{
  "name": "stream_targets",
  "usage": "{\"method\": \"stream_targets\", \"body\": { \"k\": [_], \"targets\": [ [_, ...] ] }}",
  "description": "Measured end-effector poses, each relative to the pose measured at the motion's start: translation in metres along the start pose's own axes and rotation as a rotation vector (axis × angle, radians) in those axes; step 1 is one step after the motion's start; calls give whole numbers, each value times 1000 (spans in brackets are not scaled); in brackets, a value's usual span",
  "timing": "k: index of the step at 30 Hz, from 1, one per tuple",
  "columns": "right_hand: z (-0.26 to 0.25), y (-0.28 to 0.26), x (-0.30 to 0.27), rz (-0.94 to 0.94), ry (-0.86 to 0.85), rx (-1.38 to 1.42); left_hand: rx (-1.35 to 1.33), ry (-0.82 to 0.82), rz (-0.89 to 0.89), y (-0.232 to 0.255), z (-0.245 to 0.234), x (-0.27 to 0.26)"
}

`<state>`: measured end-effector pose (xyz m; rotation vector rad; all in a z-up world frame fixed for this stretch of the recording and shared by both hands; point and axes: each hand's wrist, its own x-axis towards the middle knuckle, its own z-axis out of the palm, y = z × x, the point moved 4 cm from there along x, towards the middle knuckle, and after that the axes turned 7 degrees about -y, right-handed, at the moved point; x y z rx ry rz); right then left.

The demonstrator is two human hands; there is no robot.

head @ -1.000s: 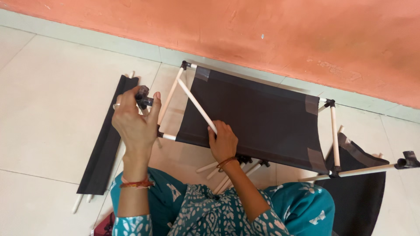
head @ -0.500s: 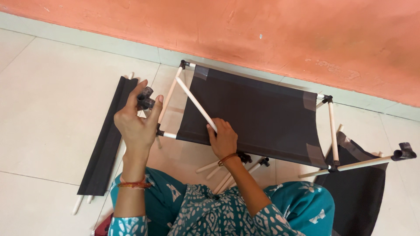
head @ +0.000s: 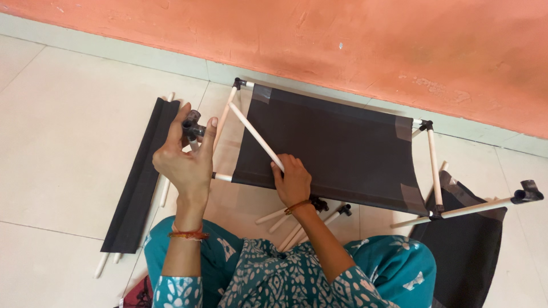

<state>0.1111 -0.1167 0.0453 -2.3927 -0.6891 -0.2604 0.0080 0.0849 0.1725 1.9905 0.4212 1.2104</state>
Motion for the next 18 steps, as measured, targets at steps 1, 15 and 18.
{"method": "stream_targets", "body": {
  "k": [1, 15, 18],
  "targets": [
    [0, 0, 0, 6, -4, -2, 2, 11, 10, 1, 1, 0],
    [3, 4, 1, 13, -21, -4, -19, 6, 22, 8, 0, -3],
    [10, 22, 6, 107, -34, 140, -122, -28, 98, 11, -3, 6]
  ]
}}
